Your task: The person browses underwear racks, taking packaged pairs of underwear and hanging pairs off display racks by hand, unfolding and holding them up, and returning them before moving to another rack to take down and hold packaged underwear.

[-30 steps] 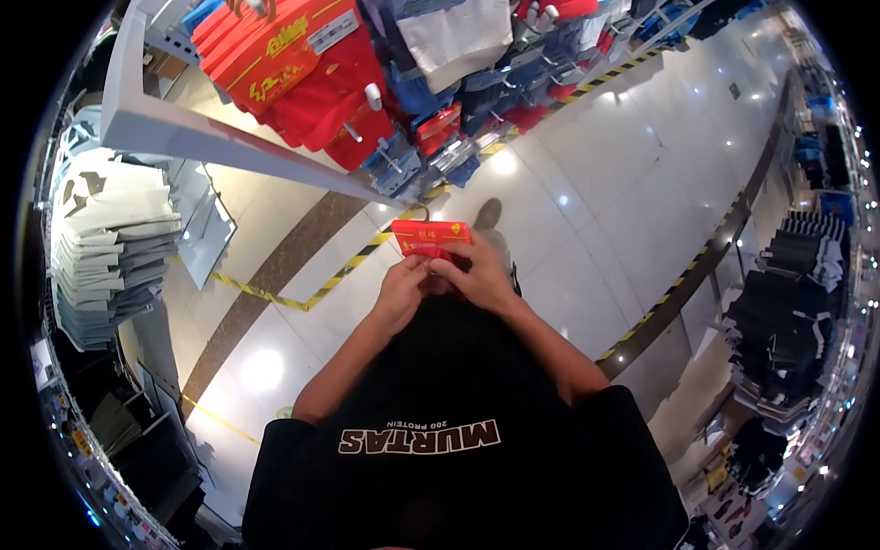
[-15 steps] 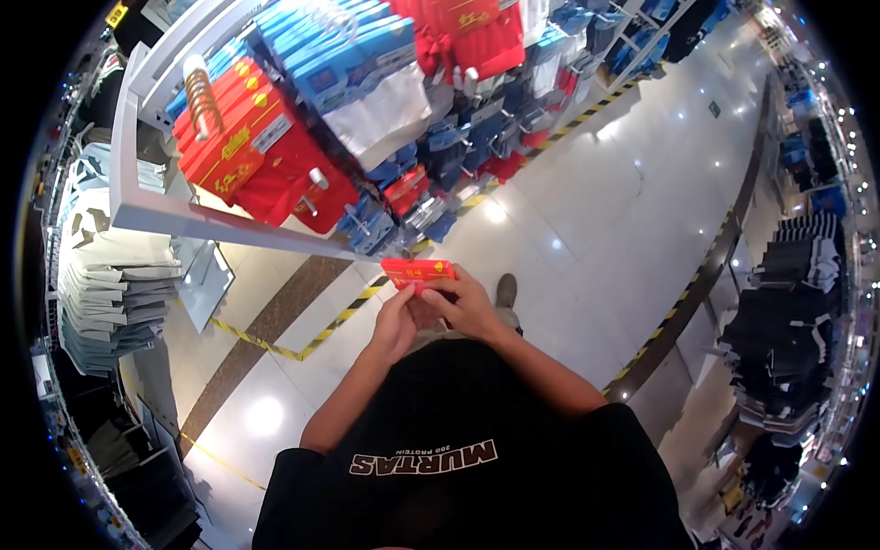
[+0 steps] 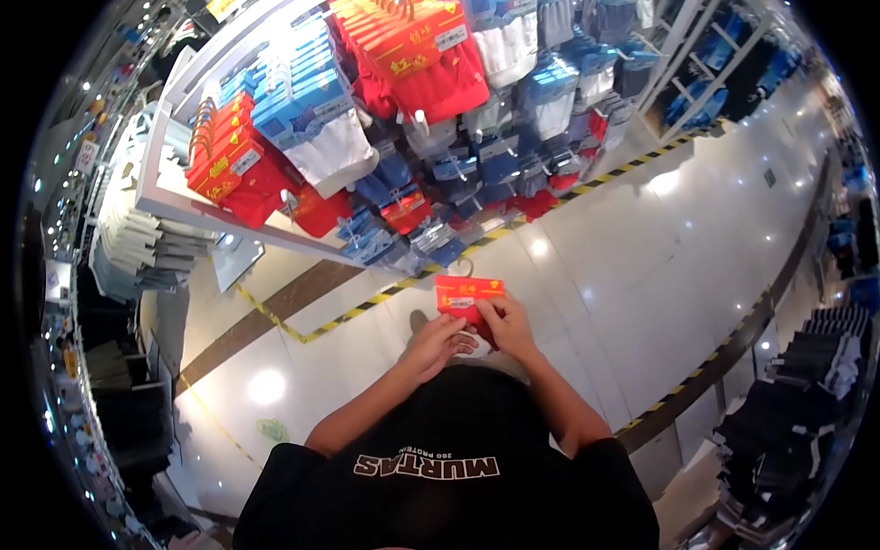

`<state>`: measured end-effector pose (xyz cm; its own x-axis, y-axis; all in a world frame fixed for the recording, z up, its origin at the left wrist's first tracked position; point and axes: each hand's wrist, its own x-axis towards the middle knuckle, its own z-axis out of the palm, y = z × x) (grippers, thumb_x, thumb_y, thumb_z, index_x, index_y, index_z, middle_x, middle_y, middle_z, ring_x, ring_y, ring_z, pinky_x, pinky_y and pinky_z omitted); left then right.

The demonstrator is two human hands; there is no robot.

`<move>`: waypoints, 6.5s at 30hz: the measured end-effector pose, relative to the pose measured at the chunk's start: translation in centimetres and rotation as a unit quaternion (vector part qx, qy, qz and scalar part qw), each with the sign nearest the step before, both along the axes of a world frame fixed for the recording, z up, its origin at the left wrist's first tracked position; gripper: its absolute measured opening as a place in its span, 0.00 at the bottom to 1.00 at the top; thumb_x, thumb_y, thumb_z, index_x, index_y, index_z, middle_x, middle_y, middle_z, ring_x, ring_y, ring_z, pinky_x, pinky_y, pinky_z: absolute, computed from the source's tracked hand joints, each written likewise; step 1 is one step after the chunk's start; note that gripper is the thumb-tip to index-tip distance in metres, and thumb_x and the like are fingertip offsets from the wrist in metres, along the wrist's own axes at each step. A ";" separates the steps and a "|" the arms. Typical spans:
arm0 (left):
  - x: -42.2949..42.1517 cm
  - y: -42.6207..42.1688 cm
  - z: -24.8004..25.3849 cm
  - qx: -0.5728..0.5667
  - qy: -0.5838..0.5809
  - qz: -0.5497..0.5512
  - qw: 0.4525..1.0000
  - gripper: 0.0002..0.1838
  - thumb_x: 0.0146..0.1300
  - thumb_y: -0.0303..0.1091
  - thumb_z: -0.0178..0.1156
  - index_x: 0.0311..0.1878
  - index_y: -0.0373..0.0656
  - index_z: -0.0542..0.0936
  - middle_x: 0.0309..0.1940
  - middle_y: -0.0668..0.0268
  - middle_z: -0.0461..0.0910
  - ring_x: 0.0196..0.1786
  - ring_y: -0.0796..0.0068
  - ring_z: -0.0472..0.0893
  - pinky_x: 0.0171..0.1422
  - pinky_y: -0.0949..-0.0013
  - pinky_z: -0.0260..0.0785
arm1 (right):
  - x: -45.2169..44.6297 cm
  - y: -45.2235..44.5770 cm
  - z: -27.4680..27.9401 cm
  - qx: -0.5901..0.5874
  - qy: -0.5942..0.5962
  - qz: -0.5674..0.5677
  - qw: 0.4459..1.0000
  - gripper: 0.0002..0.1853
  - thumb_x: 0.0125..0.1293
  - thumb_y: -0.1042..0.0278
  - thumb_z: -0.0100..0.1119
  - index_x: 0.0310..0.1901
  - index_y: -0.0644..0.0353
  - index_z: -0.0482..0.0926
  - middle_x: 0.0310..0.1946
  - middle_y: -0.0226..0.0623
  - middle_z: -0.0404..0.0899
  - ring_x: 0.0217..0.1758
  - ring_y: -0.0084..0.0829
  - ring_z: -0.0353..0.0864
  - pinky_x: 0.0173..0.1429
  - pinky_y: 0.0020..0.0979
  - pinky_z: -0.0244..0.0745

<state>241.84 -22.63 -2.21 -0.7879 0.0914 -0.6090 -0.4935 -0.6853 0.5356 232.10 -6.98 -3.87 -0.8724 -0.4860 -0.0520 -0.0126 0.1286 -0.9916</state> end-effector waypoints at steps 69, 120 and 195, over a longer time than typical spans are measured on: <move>-1.9 8.1 -1.0 -0.065 0.017 0.170 0.983 0.10 0.73 0.35 0.59 0.52 0.41 0.75 0.45 0.62 0.82 0.44 0.75 0.82 0.48 0.71 0.76 | -4.9 6.3 2.4 0.049 0.137 0.192 0.971 0.23 0.50 0.64 0.80 0.48 0.57 0.84 0.53 0.43 0.75 0.56 0.41 0.78 0.59 0.36 0.75; -7.0 -9.5 -14.8 -0.505 -0.130 -0.153 0.839 0.05 0.69 0.31 0.60 0.43 0.41 0.80 0.32 0.73 0.80 0.35 0.85 0.77 0.41 0.77 0.69 | -11.4 9.0 -18.2 -0.063 -0.217 -0.134 0.965 0.15 0.71 0.71 0.60 0.54 0.69 0.74 0.45 0.37 0.80 0.48 0.22 0.78 0.53 0.25 0.75; -19.9 -30.8 -20.8 -0.841 0.074 -0.240 0.480 0.18 0.59 0.36 0.66 0.51 0.40 0.79 0.51 0.44 0.80 0.56 0.40 0.78 0.60 0.49 0.70 | -18.7 -19.9 -14.9 0.254 0.160 0.237 0.924 0.18 0.54 0.60 0.70 0.47 0.54 0.82 0.47 0.41 0.84 0.54 0.47 0.81 0.57 0.45 0.75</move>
